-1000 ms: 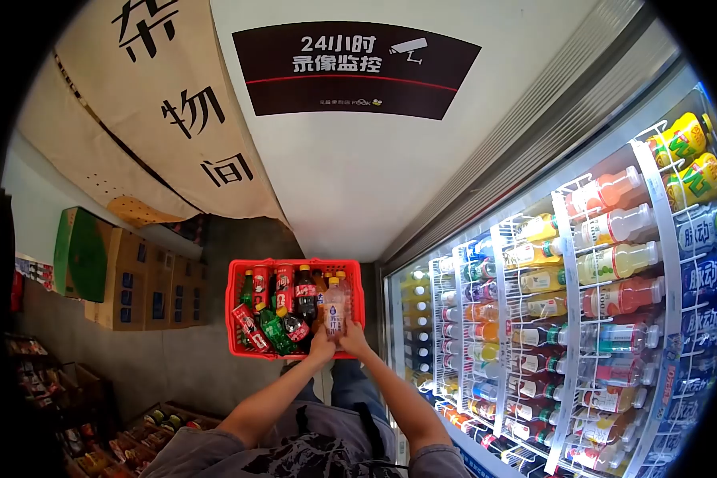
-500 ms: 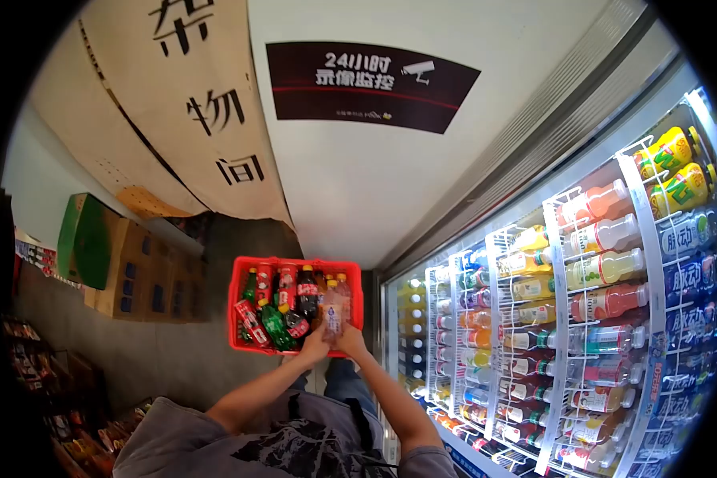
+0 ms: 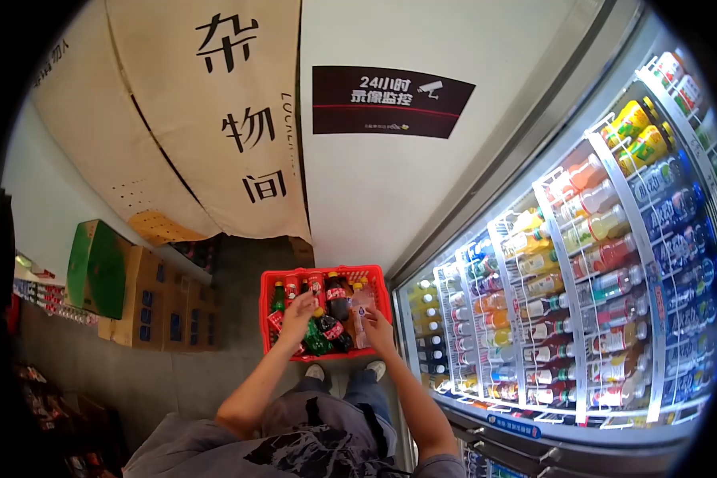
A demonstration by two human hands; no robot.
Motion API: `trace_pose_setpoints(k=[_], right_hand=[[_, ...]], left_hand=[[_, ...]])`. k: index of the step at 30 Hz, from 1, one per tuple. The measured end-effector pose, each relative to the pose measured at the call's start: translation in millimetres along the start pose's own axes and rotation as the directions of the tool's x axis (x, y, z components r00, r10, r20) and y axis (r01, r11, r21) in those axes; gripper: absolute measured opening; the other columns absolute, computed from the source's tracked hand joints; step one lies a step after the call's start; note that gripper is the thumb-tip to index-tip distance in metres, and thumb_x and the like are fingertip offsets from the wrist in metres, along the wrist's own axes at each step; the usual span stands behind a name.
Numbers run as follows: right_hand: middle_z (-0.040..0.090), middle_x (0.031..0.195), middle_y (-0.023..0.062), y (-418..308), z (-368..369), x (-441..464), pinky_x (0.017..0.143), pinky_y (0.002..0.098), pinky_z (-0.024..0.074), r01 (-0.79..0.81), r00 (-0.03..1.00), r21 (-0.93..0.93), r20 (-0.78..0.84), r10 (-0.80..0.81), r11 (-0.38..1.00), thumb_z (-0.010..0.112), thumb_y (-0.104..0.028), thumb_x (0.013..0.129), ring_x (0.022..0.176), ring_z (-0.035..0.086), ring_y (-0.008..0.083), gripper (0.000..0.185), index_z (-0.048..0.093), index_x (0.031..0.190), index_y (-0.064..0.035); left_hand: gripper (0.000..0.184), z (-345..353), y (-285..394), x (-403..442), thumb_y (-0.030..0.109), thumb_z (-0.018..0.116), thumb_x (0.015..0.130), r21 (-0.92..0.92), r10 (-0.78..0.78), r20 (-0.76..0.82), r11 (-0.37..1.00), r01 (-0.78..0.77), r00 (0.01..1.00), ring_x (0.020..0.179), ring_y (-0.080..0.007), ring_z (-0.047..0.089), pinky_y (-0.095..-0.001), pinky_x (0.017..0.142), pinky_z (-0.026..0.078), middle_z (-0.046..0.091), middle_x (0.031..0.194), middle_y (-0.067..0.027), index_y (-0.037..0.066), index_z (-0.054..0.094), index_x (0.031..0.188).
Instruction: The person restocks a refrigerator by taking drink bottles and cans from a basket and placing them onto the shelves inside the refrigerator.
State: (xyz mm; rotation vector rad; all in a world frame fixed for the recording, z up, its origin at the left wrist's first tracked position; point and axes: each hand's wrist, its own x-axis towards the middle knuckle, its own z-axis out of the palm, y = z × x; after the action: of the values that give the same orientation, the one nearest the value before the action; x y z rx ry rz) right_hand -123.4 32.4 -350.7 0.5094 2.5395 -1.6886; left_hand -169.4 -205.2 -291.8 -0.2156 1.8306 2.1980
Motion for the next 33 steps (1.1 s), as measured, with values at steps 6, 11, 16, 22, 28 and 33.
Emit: trace_pose_setpoints(k=[6,11,16,22,28,33], right_hand=[[0.067,0.110,0.0113,-19.6,10.7,-56.2,0.082,0.0282,0.0517,-0.033,0.999,0.127,-0.001,0.033,0.991,0.061,-0.013,0.093,0.097,0.065,0.0163,0.037,0.056,0.127,-0.0007],[0.067,0.110,0.0110,-35.3,8.4,-82.6,0.084,0.0281,0.0512,0.034,0.999,0.173,0.001,-0.035,0.984,0.061,-0.013,0.093,0.099,0.065,0.0159,0.036,0.056,0.127,-0.0005],[0.066,0.112,0.0102,-46.3,1.9,-102.9,0.087,0.0271,0.0498,0.145,0.989,0.282,-0.002,-0.151,0.948,0.060,-0.011,0.095,0.100,0.063,0.0151,0.034,0.055,0.126,0.0003],[0.065,0.115,0.0101,-51.0,-26.5,-146.4,0.084,0.0247,0.0492,0.183,0.979,0.328,0.028,-0.204,0.927,0.059,-0.013,0.096,0.099,0.062,0.0121,0.036,0.054,0.130,-0.0007],[0.064,0.111,0.0071,-33.1,-31.6,-165.9,0.078,0.0245,0.0496,0.151,0.981,0.377,0.055,-0.185,0.914,0.059,-0.014,0.096,0.096,0.061,0.0110,0.037,0.054,0.130,-0.0012],[0.067,0.110,0.0088,-37.8,-16.7,-173.1,0.079,0.0219,0.0487,0.092,0.989,0.404,0.068,-0.130,0.910,0.060,-0.012,0.095,0.096,0.063,0.0105,0.036,0.055,0.129,-0.0005]], left_hand=[[0.039,-38.5,12.6,-16.5,0.004,0.051,0.096,0.013,-0.021,-0.031,1.000,0.021,0.999,0.115,-0.0206,0.056,-0.0302,0.100,0.043,0.058,0.128,-0.0161,0.000,0.049,0.134],[0.036,-59.8,30.3,-41.1,0.007,0.051,0.098,-0.018,0.013,-0.041,1.000,-0.014,0.999,0.108,-0.0168,0.059,-0.0279,0.092,0.046,0.060,0.125,-0.0135,0.001,0.050,0.133],[0.035,-73.1,46.2,-77.4,0.009,0.051,0.099,-0.080,0.065,-0.119,0.994,-0.075,0.991,0.102,-0.0157,0.060,-0.0256,0.087,0.048,0.062,0.122,-0.0139,-0.001,0.051,0.132],[0.038,-102.6,76.6,-122.9,0.019,0.053,0.100,0.141,0.191,0.007,0.972,-0.191,0.981,0.104,-0.0150,0.060,-0.0281,0.091,0.047,0.063,0.121,-0.0109,0.003,0.050,0.134],[0.035,-109.8,58.4,-174.2,0.007,0.053,0.097,0.298,0.215,0.019,0.931,-0.211,0.976,0.103,-0.0144,0.060,-0.0272,0.091,0.048,0.065,0.115,-0.0110,0.001,0.052,0.131],[0.037,-104.0,29.3,-190.3,0.006,0.054,0.094,0.313,0.201,0.019,0.929,-0.196,0.980,0.092,-0.0145,0.063,-0.0272,0.084,0.050,0.066,0.110,-0.0104,0.003,0.052,0.131]])
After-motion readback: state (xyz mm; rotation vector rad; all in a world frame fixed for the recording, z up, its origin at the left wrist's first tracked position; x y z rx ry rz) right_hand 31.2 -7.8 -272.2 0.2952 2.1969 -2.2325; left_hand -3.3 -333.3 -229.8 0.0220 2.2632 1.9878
